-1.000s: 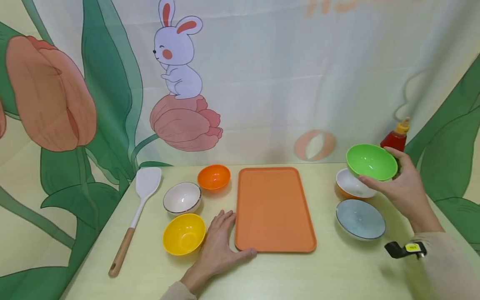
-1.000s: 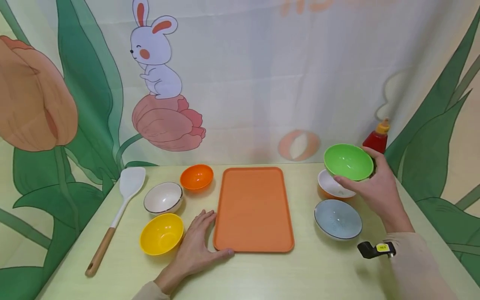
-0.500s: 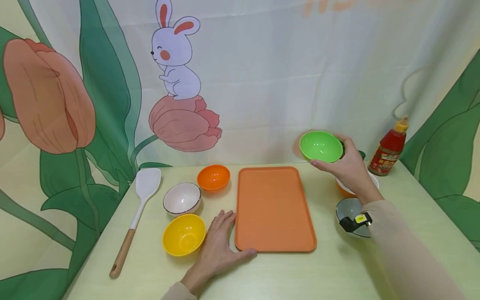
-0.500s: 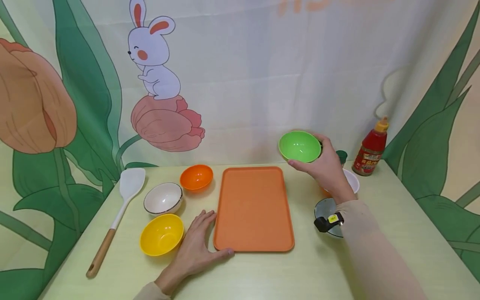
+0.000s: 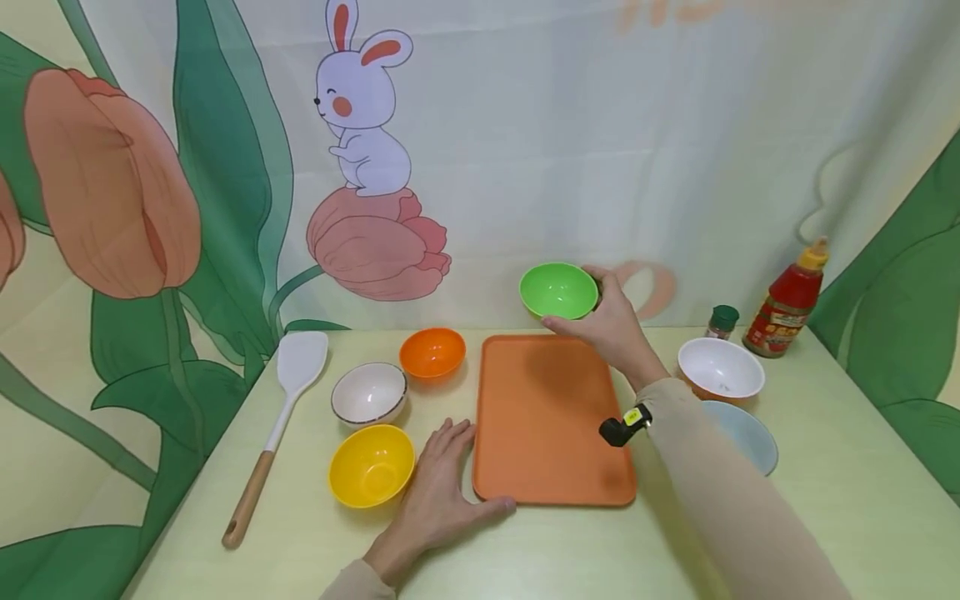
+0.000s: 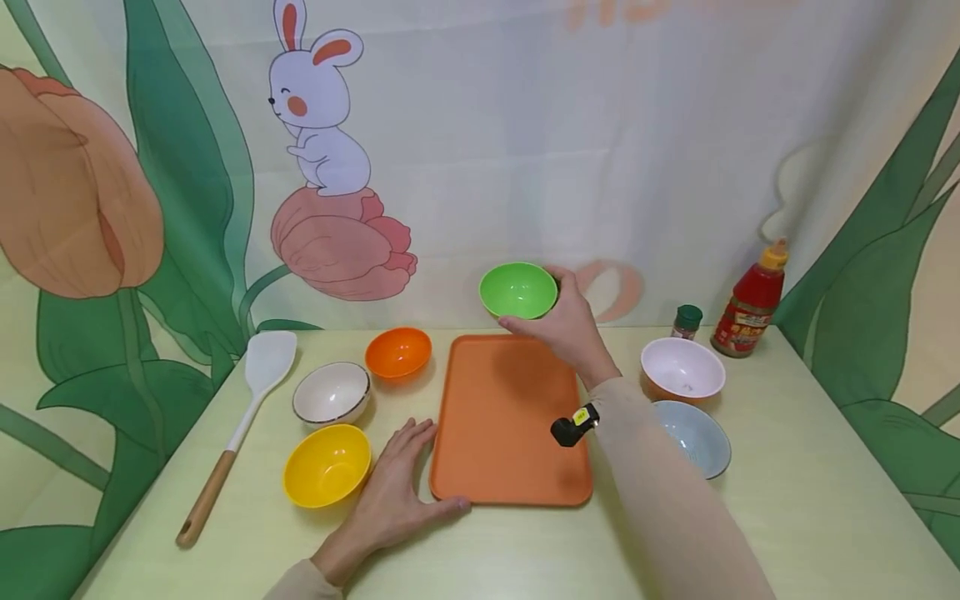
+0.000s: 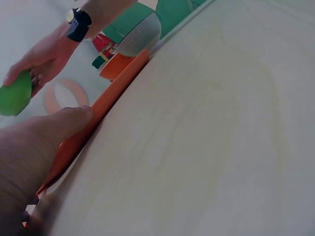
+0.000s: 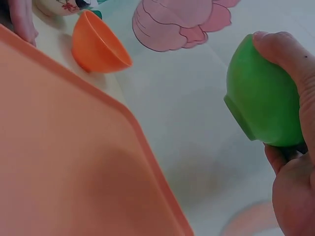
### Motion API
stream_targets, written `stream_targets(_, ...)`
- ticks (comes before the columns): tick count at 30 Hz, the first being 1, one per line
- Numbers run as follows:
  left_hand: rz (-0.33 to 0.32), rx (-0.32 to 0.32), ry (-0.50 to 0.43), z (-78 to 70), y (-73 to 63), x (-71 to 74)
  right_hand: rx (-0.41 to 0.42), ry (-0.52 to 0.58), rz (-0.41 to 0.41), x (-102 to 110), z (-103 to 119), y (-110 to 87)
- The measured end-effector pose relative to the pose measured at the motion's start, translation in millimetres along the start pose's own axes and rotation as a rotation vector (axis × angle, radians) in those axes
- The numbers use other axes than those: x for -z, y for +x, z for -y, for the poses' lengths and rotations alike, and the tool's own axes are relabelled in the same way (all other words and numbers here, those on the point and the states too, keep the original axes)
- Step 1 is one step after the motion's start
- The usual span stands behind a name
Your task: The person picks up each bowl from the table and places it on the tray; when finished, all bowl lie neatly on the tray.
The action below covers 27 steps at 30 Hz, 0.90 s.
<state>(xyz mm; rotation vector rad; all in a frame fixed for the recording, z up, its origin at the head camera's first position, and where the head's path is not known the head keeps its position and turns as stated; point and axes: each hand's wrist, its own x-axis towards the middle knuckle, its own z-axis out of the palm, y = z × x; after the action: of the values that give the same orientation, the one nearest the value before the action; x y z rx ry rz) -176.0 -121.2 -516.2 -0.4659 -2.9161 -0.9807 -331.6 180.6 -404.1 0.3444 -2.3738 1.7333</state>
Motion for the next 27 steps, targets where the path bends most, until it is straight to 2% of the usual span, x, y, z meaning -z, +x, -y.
stream_targets(7,0.007,0.014,0.006,-0.5,0.0,0.6,0.028,0.029,0.044,-33.6,6.5,12.0)
stream_targets(16,0.009,0.012,0.009,0.3,-1.6,0.5,0.026,-0.01,0.033,-62.1,5.3,24.5)
stream_targets(23,0.001,-0.007,0.015,0.5,0.1,1.6,-0.003,-0.087,0.033,-70.2,-12.2,28.1)
stream_targets(27,0.001,-0.013,0.02,2.6,-0.5,2.2,-0.023,-0.102,0.061,-76.8,-25.6,26.0)
